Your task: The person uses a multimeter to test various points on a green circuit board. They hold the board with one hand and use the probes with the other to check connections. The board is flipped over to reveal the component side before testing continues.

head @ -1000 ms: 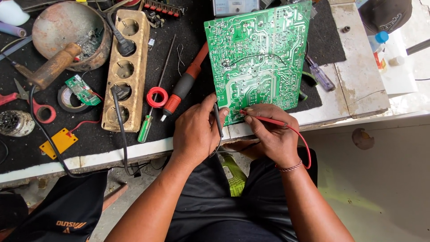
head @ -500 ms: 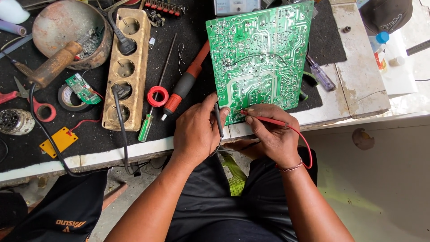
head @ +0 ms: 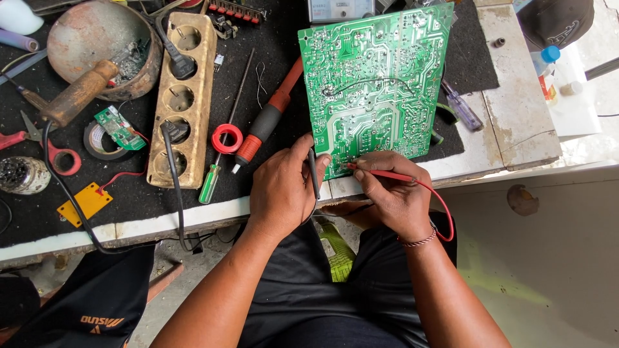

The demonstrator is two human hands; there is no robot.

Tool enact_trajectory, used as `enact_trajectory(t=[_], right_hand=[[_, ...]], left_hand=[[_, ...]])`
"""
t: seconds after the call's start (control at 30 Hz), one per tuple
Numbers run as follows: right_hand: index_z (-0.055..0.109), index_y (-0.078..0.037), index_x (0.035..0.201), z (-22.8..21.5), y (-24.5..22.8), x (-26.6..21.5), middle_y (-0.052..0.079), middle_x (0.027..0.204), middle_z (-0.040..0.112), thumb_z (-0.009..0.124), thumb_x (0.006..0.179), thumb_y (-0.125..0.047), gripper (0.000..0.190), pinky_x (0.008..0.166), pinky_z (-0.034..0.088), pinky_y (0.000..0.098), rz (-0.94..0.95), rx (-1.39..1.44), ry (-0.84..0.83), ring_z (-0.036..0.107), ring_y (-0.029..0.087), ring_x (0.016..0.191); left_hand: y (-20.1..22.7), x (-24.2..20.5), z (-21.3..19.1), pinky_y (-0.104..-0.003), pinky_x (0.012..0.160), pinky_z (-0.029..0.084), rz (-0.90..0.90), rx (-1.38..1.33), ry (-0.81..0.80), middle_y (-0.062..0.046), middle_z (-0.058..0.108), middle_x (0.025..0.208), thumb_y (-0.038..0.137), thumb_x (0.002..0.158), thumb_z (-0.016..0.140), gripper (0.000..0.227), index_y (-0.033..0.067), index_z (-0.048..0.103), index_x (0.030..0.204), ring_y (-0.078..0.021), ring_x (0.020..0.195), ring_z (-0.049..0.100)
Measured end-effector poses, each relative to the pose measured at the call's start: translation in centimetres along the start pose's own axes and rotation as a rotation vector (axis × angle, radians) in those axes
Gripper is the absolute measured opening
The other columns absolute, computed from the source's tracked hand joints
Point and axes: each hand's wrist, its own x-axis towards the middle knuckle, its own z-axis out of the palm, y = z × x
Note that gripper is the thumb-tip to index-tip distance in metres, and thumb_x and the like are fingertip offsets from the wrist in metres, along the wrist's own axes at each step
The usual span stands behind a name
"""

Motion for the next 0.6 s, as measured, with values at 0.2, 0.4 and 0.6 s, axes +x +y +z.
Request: enact_trajectory(t=[0.2, 0.4, 0.6], right_hand=[[0.077, 0.004, 0.091, 0.8, -0.8, -0.6, 0.022, 0.088, 0.076, 0.086, 0.082, 0.0, 0.013, 0.077, 0.06, 0.0408, -0.178, -0.11, 0.039, 0.077, 0.035, 0.084], [0.072, 0.0, 0.085, 2.1, -0.4, -2.0, 0.017, 0.084, 0.075, 0.09, 0.08, -0.001, 0.019, 0.071, 0.06, 0.0378, -0.33, -0.202, 0.129, 0.077, 0.032, 0.077], [0.07, -0.003, 0.085, 2.6, -0.2, -2.1, 0.015, 0.085, 0.075, 0.089, 0.082, -0.004, 0.019, 0.071, 0.06, 0.0374, -0.4, -0.267, 0.143, 0.076, 0.032, 0.075]], left_hand=[[0.0, 0.1, 0.0, -0.053, 0.07, 0.056, -0.022, -0.027, -0.008, -0.013, 0.069, 0.068, 0.044, 0.1, 0.061, 0.041, 0.0102, 0.065, 0.123, -0.0387, 0.079, 0.073], [0.0, 0.1, -0.1, -0.053, 0.07, 0.057, -0.028, -0.028, -0.004, -0.012, 0.069, 0.068, 0.044, 0.099, 0.062, 0.04, 0.011, 0.066, 0.121, -0.0378, 0.079, 0.073], [0.1, 0.1, 0.0, -0.053, 0.071, 0.057, -0.024, -0.024, -0.01, -0.013, 0.07, 0.069, 0.045, 0.099, 0.061, 0.041, 0.0098, 0.065, 0.121, -0.0379, 0.08, 0.073]])
